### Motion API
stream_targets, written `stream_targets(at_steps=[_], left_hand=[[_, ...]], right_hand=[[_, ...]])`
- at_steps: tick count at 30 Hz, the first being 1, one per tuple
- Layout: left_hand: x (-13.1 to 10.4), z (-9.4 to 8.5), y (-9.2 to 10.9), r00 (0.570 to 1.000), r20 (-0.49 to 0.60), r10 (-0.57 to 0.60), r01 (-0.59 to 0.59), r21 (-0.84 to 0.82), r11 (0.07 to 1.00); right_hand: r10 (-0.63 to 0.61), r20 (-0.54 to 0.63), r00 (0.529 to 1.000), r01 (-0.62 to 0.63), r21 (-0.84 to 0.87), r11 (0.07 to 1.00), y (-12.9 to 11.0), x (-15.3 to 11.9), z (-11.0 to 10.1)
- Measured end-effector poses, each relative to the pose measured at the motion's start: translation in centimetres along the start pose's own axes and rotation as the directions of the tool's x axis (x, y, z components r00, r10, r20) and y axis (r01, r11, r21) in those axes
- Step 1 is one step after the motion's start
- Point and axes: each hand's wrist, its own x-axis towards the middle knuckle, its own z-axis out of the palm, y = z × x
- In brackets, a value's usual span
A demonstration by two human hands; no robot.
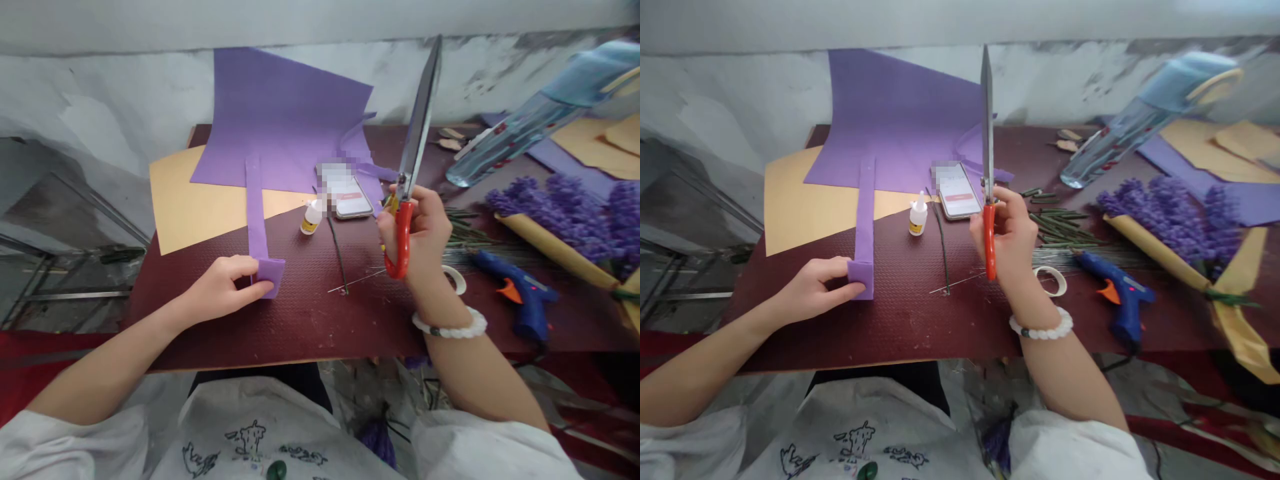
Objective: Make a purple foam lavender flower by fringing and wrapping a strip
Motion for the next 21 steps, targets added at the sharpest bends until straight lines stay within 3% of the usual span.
stream_targets(at_steps=[9,21], left_hand=[[0.19,0.05,0.00,1.000,0.009,-0.004,0.004,-0.019,1.000],[0.18,0.12,-0.18,1.000,-0.010,-0.018,0.018,-0.004,1.000]], right_hand=[[-0.126,-0.002,0.992,0.126,0.020,0.992,1.15,-0.23,0.46],[-0.097,0.025,0.995,0.097,-0.006,0.995,0.89,-0.25,0.43]])
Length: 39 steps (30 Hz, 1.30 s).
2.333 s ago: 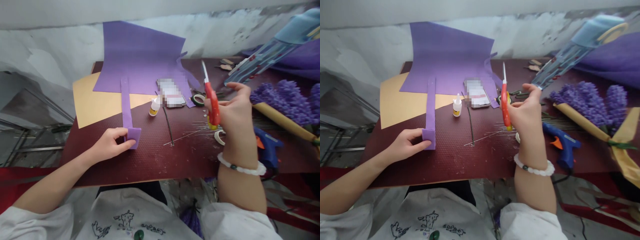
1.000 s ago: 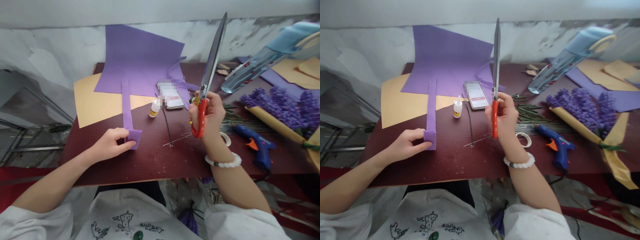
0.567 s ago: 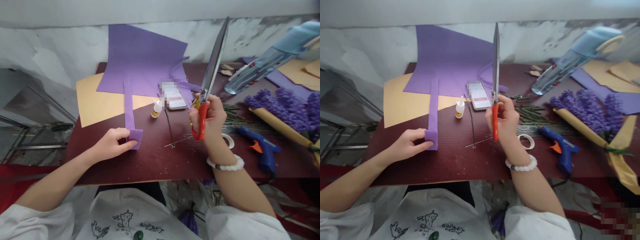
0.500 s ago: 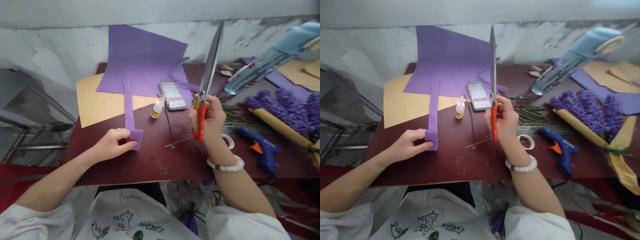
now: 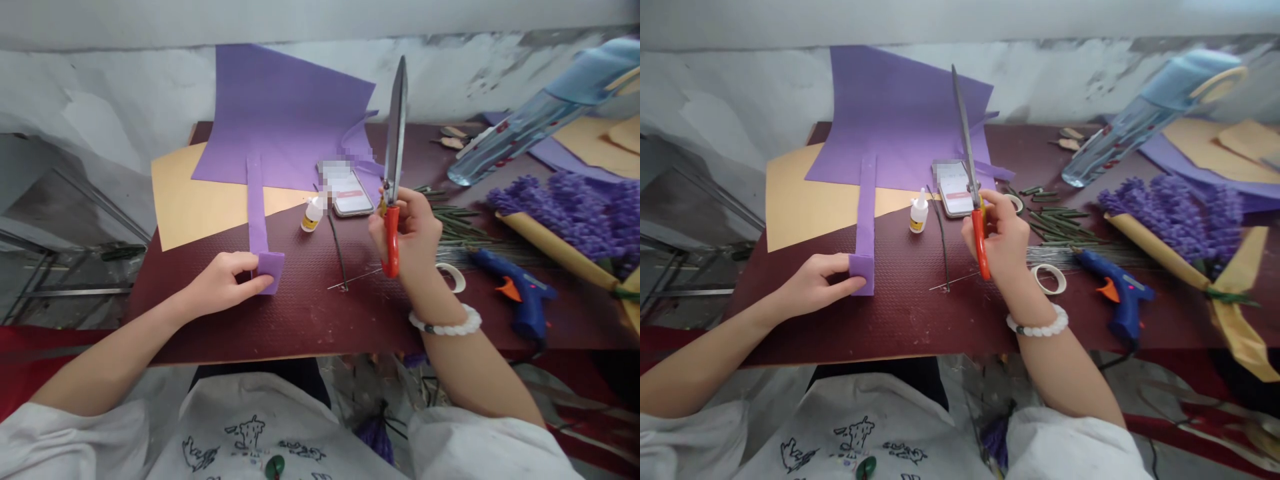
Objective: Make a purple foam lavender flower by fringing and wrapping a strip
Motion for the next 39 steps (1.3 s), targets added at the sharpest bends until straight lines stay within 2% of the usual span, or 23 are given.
stream_targets(at_steps=[21,25,39], left_hand=[[0.2,0.0,-0.2,0.999,-0.027,-0.027,0.027,-0.022,0.999],[0.3,0.0,-0.4,0.998,-0.038,-0.048,0.047,-0.022,0.999],[1.2,0.3,-2.1,0.988,-0.089,-0.123,0.112,-0.117,0.987]], right_hand=[[0.027,-0.027,0.999,-0.028,-0.048,0.998,0.5,0.2,0.2],[0.049,0.010,0.999,-0.048,-0.048,0.998,1.0,0.3,0.2],[-0.042,-0.026,0.999,0.039,-0.120,0.992,2.2,1.3,0.7]])
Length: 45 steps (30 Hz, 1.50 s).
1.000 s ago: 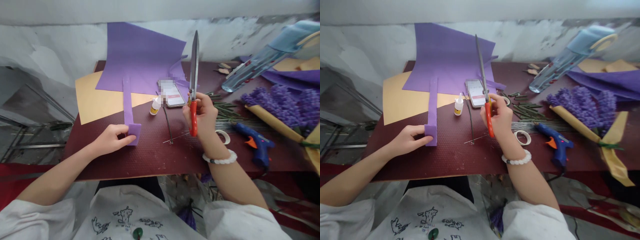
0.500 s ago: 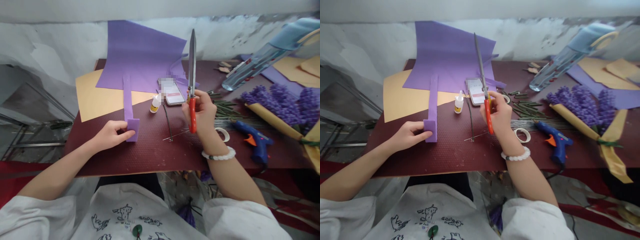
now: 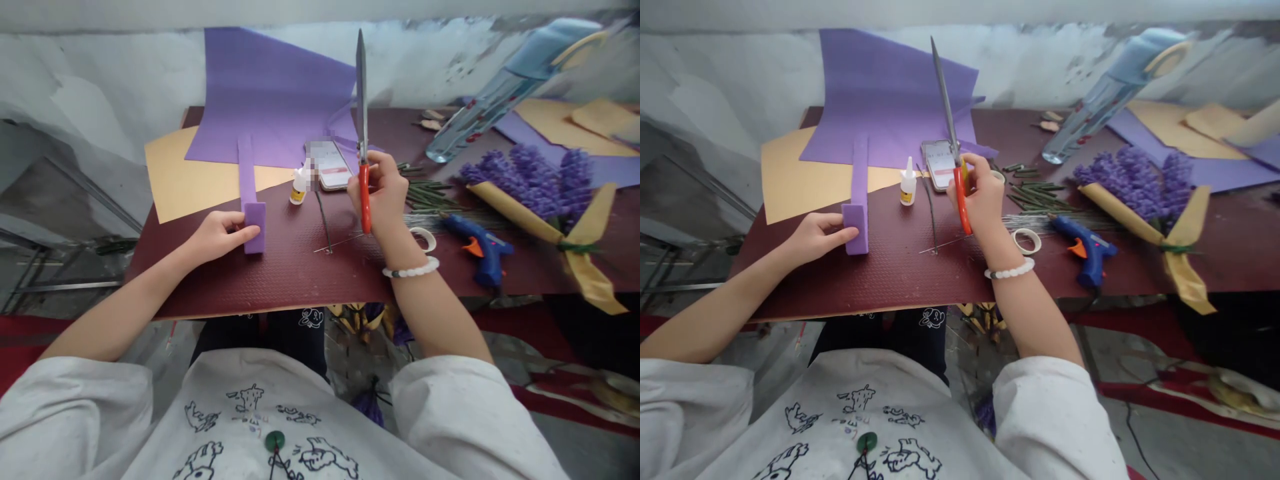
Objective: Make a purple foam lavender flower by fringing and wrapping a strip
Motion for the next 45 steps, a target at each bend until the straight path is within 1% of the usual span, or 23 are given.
stream_targets(at_steps=[3,7,12,19,26,34,42,45], left_hand=[[0.1,-0.1,-0.3,0.999,-0.026,0.019,-0.019,0.010,1.000],[0.1,0.0,-0.5,0.998,-0.048,0.042,-0.041,0.023,0.999],[0.1,0.2,-0.3,0.998,-0.013,0.055,-0.054,0.044,0.998],[0.1,0.2,0.1,0.998,-0.010,0.058,-0.058,0.057,0.997],[0.0,0.2,0.4,0.999,0.006,0.053,-0.053,0.075,0.996],[-0.1,0.2,0.6,0.999,0.014,0.051,-0.052,0.081,0.995],[-0.5,0.4,1.0,0.996,0.043,0.075,-0.077,0.049,0.996],[-0.6,0.4,0.9,0.997,0.050,0.064,-0.066,0.041,0.997]], right_hand=[[-0.003,-0.017,1.000,0.002,-0.004,1.000,0.3,0.1,0.2],[0.017,-0.008,1.000,-0.018,-0.024,1.000,0.3,0.1,0.3],[-0.010,-0.016,1.000,0.009,-0.025,1.000,0.1,0.0,0.3],[0.021,0.005,1.000,-0.021,-0.033,0.999,-0.1,-0.2,0.2],[-0.007,0.013,1.000,0.007,-0.027,1.000,-0.6,-0.3,0.1],[-0.036,0.024,0.999,0.037,-0.034,0.999,-0.6,-0.6,0.2],[-0.049,0.021,0.999,0.049,0.016,0.999,-2.1,-1.4,0.1],[-0.049,0.031,0.998,0.048,0.034,0.998,-2.2,-1.6,0.2]])
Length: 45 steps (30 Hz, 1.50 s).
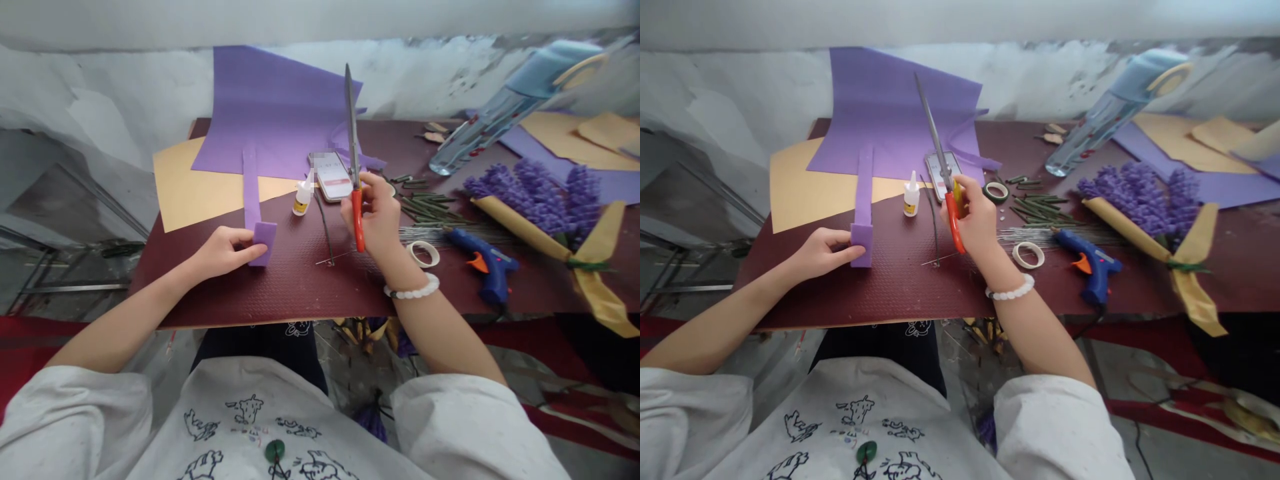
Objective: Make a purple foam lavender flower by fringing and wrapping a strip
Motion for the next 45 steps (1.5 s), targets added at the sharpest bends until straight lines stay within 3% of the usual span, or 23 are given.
stream_targets(at_steps=[5,8,12,15,18,24,29,32,39,45], left_hand=[[-0.1,0.0,-0.1,1.000,-0.005,0.002,-0.002,-0.031,1.000],[-0.2,0.0,-0.1,0.999,-0.049,0.009,-0.010,-0.032,0.999],[-0.4,0.2,0.0,0.989,-0.148,0.018,-0.024,-0.038,0.999],[-0.5,0.4,0.0,0.969,-0.245,0.040,-0.073,-0.130,0.989],[-0.5,0.3,0.1,0.952,-0.300,0.055,-0.119,-0.200,0.973],[-0.6,0.1,-0.1,0.944,-0.320,0.084,-0.149,-0.182,0.972],[-0.6,0.3,0.0,0.944,-0.320,0.075,-0.164,-0.258,0.952],[-0.6,0.3,0.4,0.945,-0.321,0.069,-0.164,-0.277,0.947],[-0.4,0.2,1.4,0.943,-0.332,-0.007,-0.063,-0.200,0.978],[-0.7,0.3,2.0,0.945,-0.318,-0.080,-0.022,-0.303,0.953]], right_hand=[[-0.028,0.125,0.992,0.025,0.026,0.999,0.4,-0.2,0.1],[-0.175,0.195,0.965,0.177,0.007,0.984,0.0,-0.1,-0.2],[-0.348,0.308,0.885,0.363,0.010,0.932,-1.6,0.1,-1.1],[-0.336,0.479,0.811,0.340,0.081,0.937,-3.2,0.0,-1.5],[-0.332,0.577,0.747,0.344,0.092,0.934,-4.2,-0.2,-1.5],[-0.299,0.656,0.693,0.373,0.029,0.927,-4.5,-0.3,-1.1],[-0.307,0.641,0.704,0.395,0.006,0.919,-4.6,-0.5,-1.2],[-0.278,0.672,0.686,0.356,0.023,0.934,-4.7,-0.7,-1.2],[-0.233,0.726,0.647,0.322,0.017,0.946,-4.4,-1.1,-1.1],[-0.225,0.751,0.620,0.308,0.031,0.951,-4.7,-1.1,-1.2]])
